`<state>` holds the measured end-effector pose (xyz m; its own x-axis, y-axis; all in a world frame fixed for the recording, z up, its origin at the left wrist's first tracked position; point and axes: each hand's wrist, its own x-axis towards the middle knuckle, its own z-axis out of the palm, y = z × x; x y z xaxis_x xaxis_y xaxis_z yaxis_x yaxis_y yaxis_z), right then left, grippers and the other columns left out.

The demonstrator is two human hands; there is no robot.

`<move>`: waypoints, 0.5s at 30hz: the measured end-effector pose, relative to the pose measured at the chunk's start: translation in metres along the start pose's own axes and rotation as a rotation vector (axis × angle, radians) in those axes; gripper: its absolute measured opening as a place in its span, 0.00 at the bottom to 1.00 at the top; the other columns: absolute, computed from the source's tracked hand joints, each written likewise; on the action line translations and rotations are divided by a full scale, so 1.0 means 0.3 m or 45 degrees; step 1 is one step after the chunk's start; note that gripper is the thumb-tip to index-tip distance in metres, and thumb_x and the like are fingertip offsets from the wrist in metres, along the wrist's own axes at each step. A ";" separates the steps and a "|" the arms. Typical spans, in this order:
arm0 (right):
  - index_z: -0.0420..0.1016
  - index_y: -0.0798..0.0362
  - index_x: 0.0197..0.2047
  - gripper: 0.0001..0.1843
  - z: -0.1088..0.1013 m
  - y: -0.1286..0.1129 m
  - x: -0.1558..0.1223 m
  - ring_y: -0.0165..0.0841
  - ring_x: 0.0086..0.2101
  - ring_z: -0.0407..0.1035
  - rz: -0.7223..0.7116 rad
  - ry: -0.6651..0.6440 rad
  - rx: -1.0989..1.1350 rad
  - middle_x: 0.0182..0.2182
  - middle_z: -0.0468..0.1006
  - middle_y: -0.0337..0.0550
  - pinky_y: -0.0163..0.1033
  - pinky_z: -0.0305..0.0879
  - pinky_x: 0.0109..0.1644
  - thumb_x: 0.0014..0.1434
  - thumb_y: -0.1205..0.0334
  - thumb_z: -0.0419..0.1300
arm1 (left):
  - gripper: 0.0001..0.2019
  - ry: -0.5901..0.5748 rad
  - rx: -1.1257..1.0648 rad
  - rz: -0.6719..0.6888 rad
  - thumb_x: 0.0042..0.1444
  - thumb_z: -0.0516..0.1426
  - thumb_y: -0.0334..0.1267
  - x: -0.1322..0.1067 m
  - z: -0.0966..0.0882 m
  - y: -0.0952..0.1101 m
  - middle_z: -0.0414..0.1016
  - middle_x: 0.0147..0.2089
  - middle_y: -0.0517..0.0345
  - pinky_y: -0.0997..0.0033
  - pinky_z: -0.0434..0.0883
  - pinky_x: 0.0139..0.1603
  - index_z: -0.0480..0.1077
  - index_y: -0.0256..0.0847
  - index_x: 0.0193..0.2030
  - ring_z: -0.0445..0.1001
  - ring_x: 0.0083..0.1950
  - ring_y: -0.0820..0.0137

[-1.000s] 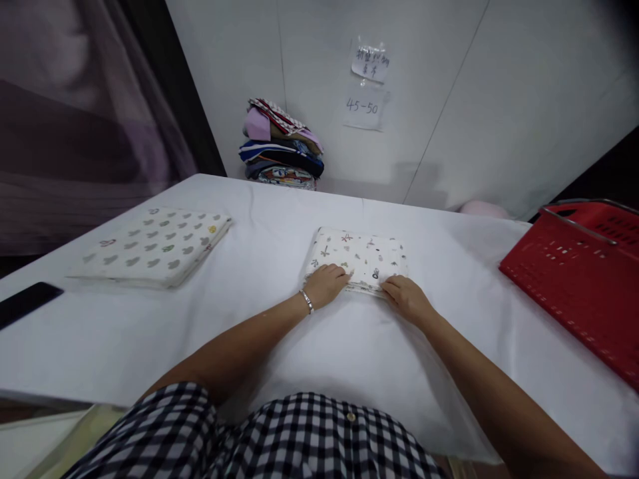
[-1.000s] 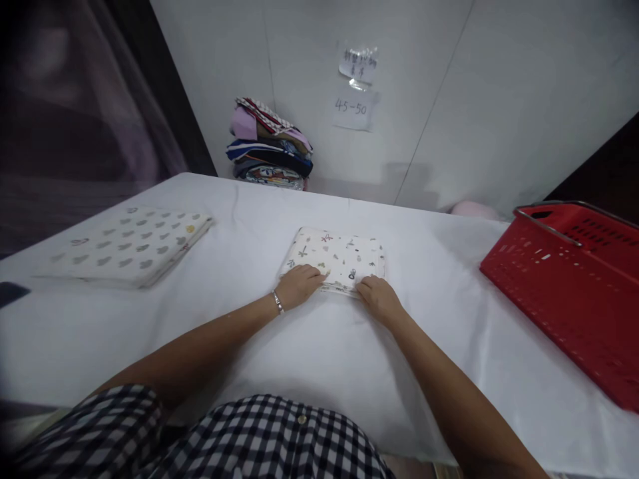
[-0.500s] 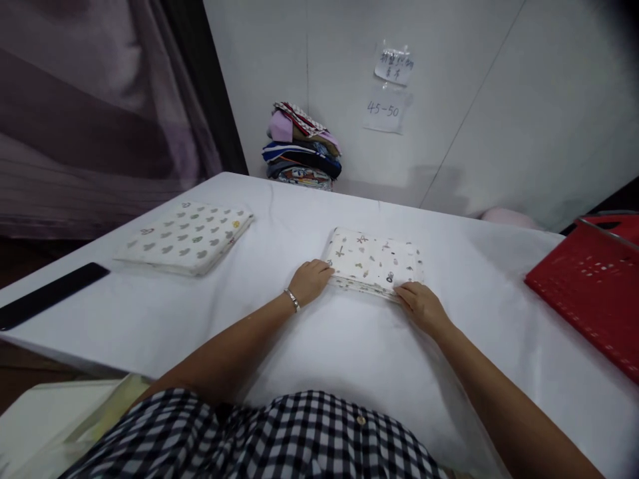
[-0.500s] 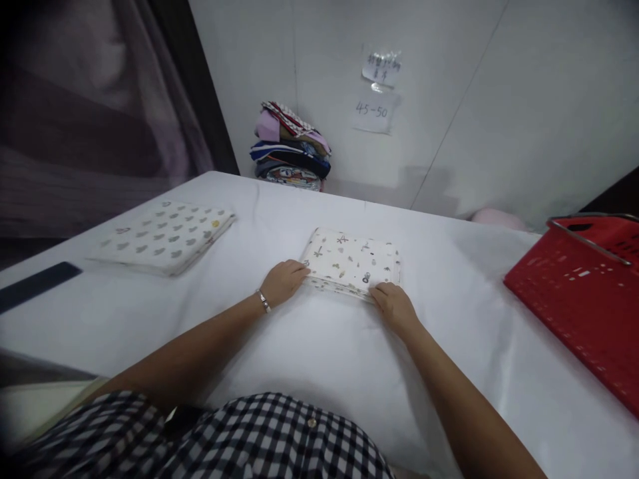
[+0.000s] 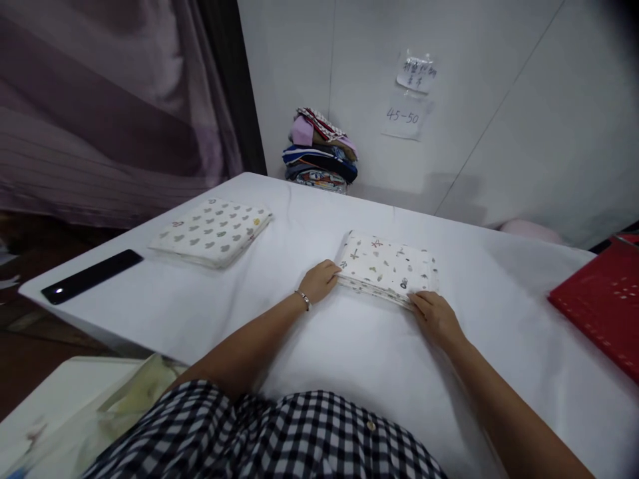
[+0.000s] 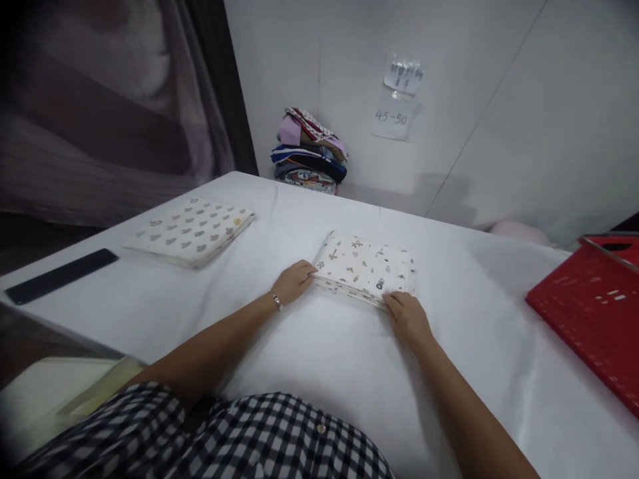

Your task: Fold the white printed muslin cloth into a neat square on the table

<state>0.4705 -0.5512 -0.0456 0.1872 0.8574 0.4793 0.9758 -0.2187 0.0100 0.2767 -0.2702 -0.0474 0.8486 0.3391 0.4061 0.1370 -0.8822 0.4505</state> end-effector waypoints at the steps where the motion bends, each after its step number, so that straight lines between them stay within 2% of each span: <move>1: 0.74 0.55 0.46 0.16 0.003 0.001 -0.002 0.39 0.38 0.67 0.006 -0.005 0.008 0.39 0.75 0.50 0.42 0.64 0.39 0.64 0.62 0.47 | 0.11 0.011 0.016 -0.003 0.56 0.52 0.30 0.000 0.003 0.003 0.71 0.44 0.57 0.72 0.69 0.44 0.70 0.42 0.43 0.71 0.44 0.71; 7: 0.75 0.53 0.46 0.16 0.016 0.002 -0.015 0.41 0.40 0.68 0.076 0.029 0.081 0.40 0.75 0.50 0.45 0.66 0.41 0.63 0.60 0.49 | 0.10 -0.031 -0.005 -0.105 0.55 0.51 0.30 -0.009 0.011 0.011 0.71 0.43 0.59 0.73 0.70 0.39 0.70 0.42 0.42 0.71 0.35 0.75; 12: 0.73 0.52 0.50 0.16 0.011 0.008 -0.034 0.42 0.42 0.68 0.091 0.040 0.123 0.42 0.75 0.50 0.48 0.67 0.44 0.63 0.59 0.50 | 0.11 -0.013 0.102 -0.099 0.57 0.51 0.33 -0.018 0.001 0.008 0.71 0.45 0.60 0.73 0.70 0.40 0.70 0.44 0.44 0.72 0.40 0.73; 15: 0.72 0.53 0.51 0.16 0.012 0.018 -0.057 0.41 0.42 0.68 0.056 0.078 0.129 0.44 0.75 0.51 0.49 0.66 0.46 0.62 0.61 0.51 | 0.11 -0.057 0.192 -0.111 0.58 0.51 0.34 -0.015 0.004 0.006 0.72 0.43 0.59 0.72 0.69 0.41 0.70 0.45 0.46 0.71 0.43 0.71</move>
<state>0.4731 -0.5654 -0.0568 0.2261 0.8175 0.5297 0.9737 -0.2050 -0.0993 0.2736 -0.2736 -0.0493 0.8513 0.4049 0.3335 0.2835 -0.8900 0.3570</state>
